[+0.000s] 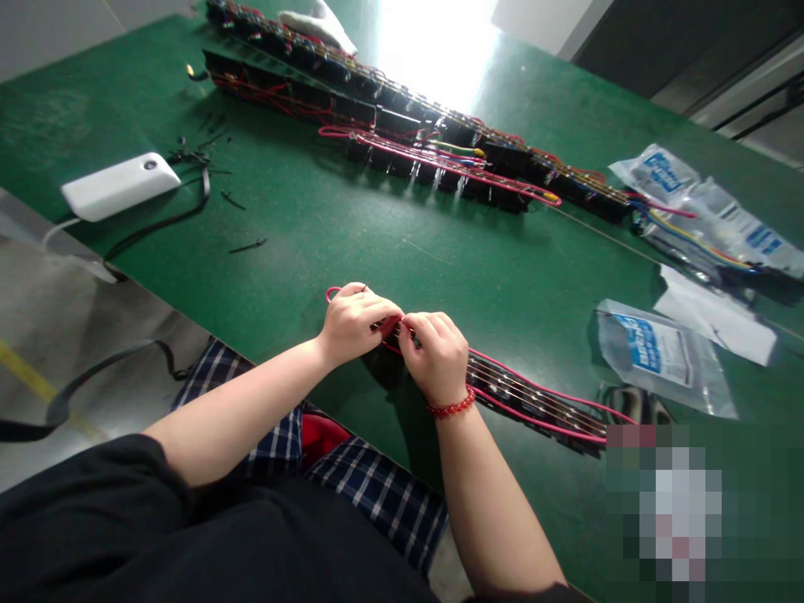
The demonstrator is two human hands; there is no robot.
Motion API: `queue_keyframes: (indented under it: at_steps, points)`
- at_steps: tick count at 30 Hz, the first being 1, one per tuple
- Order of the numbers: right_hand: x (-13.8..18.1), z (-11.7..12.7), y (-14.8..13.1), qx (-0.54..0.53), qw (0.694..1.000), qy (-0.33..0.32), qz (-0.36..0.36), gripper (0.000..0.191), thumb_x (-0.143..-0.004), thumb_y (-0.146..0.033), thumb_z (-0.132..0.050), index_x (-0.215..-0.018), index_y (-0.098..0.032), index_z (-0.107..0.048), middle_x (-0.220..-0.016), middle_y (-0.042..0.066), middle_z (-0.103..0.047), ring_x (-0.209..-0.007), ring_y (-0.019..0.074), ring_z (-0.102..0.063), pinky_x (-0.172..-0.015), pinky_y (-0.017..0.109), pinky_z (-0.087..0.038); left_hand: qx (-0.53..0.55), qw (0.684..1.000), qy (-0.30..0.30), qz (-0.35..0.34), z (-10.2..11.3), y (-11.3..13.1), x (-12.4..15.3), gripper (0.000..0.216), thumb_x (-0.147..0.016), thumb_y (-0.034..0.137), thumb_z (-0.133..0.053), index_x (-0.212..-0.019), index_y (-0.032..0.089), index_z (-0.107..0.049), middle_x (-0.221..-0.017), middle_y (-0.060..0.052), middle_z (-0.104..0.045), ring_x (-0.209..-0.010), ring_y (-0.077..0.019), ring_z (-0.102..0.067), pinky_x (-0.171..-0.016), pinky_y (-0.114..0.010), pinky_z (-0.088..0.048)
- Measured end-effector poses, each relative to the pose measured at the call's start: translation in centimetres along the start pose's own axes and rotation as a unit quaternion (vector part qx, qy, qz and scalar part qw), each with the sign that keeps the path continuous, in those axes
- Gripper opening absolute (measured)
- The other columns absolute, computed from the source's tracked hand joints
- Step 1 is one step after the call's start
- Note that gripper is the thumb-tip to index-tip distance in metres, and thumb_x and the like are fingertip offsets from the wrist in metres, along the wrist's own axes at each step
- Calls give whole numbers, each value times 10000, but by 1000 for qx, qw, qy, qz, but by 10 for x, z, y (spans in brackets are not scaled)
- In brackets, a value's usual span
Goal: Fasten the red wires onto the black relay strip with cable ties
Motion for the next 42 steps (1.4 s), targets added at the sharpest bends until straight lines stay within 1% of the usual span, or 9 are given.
queue_keyframes:
  at_steps: [5, 12, 22, 26, 31, 37, 42]
  points:
    - [1, -2, 2, 1, 1000, -6, -7, 115, -917, -157, -565, -919, -205, -669, -843, 38, -740, -770, 170, -629, -755, 301, -504, 4, 999, 30, 15, 6, 1, -1, 105, -898, 232, -603, -919, 235, -705, -865, 40, -782, -728, -131, -686, -863, -337, -456]
    - [1, -4, 3, 3, 1000, -17, -11, 138, -921, -165, -557, -962, -208, -682, -859, 44, -743, -780, 171, -625, -764, 311, -500, 9, 999, -3, 37, 2, -1, -1, 145, -906, 226, -565, -934, 249, -706, -893, 32, -783, -756, -139, -691, -879, -346, -460]
    - [0, -5, -3, 26, 999, -25, 22, 115, -925, -171, -559, -932, -192, -672, -816, 44, -732, -758, 173, -605, -761, 306, -493, 2, 999, -4, 35, 2, 0, -2, 143, -918, 236, -560, -895, 244, -701, -857, 35, -777, -762, -142, -684, -884, -345, -451]
    - [0, -6, -2, 29, 999, -30, 17, 121, -926, -172, -550, -929, -195, -669, -820, 49, -730, -757, 174, -602, -760, 312, -487, 1, 999, -6, 34, 3, 1, -2, 145, -908, 233, -553, -898, 240, -697, -848, 31, -774, -760, -151, -685, -884, -355, -450]
    - [0, -6, -1, 25, 999, -20, 13, 125, -912, -158, -556, -944, -195, -671, -821, 44, -731, -753, 176, -603, -754, 312, -489, 11, 999, -14, 29, 3, 2, -1, 144, -861, 255, -576, -936, 237, -698, -893, 13, -777, -801, -171, -698, -909, -378, -447]
    - [0, -7, 2, 18, 999, -27, -2, 137, -907, -163, -548, -930, -203, -677, -805, 42, -720, -748, 178, -598, -742, 321, -481, -5, 999, -27, 35, 0, 1, -1, 132, -867, 284, -591, -933, 246, -700, -898, 15, -776, -818, -174, -703, -915, -382, -447]
    - [1, -7, 2, 27, 999, -25, -3, 136, -904, -163, -546, -866, -210, -668, -794, 37, -708, -752, 178, -587, -739, 316, -473, -16, 999, -20, 27, -1, 1, 0, 116, -853, 272, -601, -909, 243, -698, -888, 11, -775, -831, -179, -705, -908, -381, -447]
Point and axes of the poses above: each hand's wrist, its own x-axis away from the middle knuckle, its own z-axis out of the back of the hand, y = z × x, the point moved 8 cm from there along -x, towards the middle knuckle
